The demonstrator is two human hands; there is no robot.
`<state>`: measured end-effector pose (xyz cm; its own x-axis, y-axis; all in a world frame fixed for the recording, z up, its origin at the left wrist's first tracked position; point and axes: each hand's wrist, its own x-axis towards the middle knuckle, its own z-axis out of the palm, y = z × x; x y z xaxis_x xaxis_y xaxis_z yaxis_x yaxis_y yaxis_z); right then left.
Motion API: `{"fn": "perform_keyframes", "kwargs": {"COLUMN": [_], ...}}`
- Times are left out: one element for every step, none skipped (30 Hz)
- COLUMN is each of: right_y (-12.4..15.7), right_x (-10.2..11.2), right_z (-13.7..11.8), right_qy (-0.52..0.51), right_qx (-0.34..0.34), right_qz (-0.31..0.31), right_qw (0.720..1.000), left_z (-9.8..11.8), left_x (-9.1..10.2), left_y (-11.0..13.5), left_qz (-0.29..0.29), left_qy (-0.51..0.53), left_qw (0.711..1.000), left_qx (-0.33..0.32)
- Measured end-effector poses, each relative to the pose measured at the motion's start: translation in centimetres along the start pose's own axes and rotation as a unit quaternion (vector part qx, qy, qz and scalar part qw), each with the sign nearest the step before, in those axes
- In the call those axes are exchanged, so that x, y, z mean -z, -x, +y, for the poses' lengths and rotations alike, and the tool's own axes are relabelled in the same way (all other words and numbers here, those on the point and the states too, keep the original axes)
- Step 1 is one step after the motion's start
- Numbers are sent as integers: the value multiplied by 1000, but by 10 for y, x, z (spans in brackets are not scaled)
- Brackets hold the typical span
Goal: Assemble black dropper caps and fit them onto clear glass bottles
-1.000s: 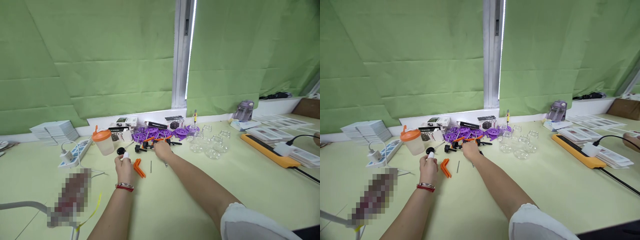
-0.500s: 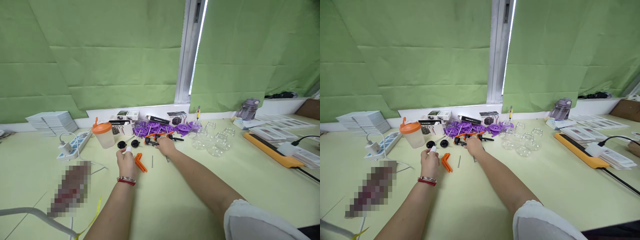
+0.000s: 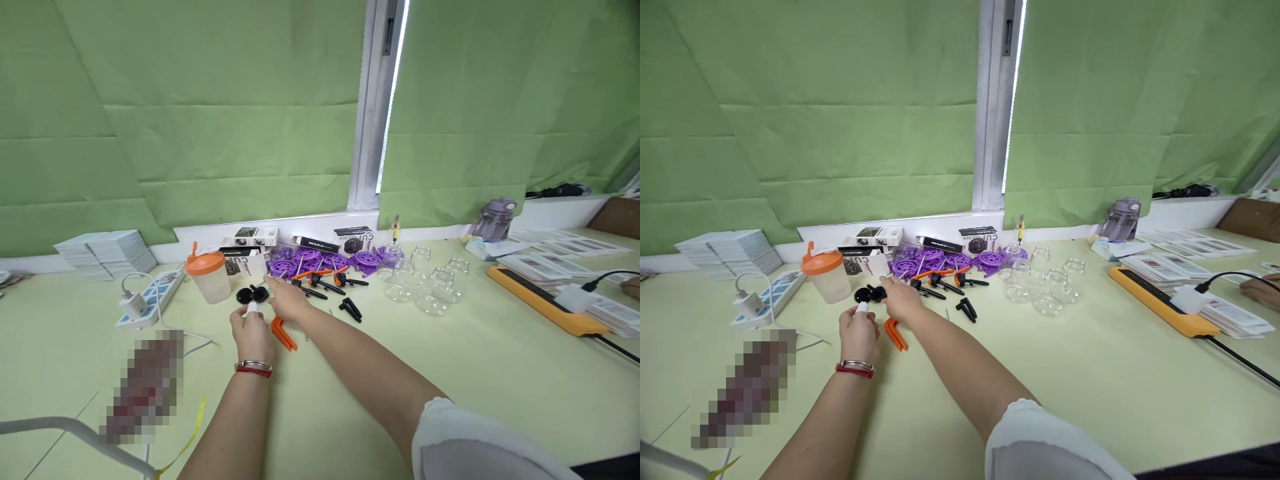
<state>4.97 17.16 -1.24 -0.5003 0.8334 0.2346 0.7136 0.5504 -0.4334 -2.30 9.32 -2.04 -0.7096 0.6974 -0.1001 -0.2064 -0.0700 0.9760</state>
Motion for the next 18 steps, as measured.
{"fn": "perform_keyframes", "kwargs": {"right_y": [-5, -9, -14, -17, -20, -23, -25, -27, -28, -29, -29, -29, -28, -27, -25, -22, -18, -13], "right_x": [-3, -4, -6, -7, -9, -10, -12, -14, -16, -18, -19, -20, -20, -19, -17, -14, -10, -6], "right_z": [-4, -8, -11, -14, -17, -20, -22, -24, -25, -26, -26, -26, -25, -23, -22, -20, -19, -18], "right_qy": [-26, -51, -73, -94, -110, -119, -118, -107, -90, -71, -55, -44, -38, -36, -33, -31, -28, -29], "right_qx": [-6, -13, -21, -26, -28, -26, -20, -14, -8, -4, -1, 0, 1, 3, 7, 11, 15, 21], "right_qz": [-11, -22, -32, -39, -44, -45, -43, -39, -34, -29, -26, -25, -25, -25, -22, -18, -13, -6], "right_qw": [1000, 998, 997, 994, 993, 991, 992, 993, 995, 997, 998, 999, 999, 999, 999, 999, 999, 999], "left_z": [1, 3, 4, 6, 7, 9, 10, 11, 13, 14, 14, 15, 15, 15, 15, 15, 15, 14], "left_x": [0, 0, 0, -1, -1, -1, -1, -1, -1, -1, 0, 0, 0, 1, 2, 2, 3, 4], "left_y": [1, 1, 2, 2, 3, 3, 3, 3, 2, 2, 2, 2, 1, 1, 0, -2, -3, -5], "left_qz": [0, 1, 1, 2, 2, 3, 4, 5, 5, 6, 6, 7, 7, 7, 5, 2, -2, -8], "left_qy": [6, 13, 20, 26, 30, 32, 36, 40, 44, 48, 52, 55, 58, 60, 62, 65, 69, 73], "left_qw": [1000, 1000, 1000, 1000, 1000, 999, 999, 999, 999, 999, 998, 998, 998, 997, 997, 996, 995, 993], "left_qx": [2, 4, 7, 9, 10, 11, 13, 14, 17, 20, 24, 28, 34, 42, 51, 63, 77, 93]}}
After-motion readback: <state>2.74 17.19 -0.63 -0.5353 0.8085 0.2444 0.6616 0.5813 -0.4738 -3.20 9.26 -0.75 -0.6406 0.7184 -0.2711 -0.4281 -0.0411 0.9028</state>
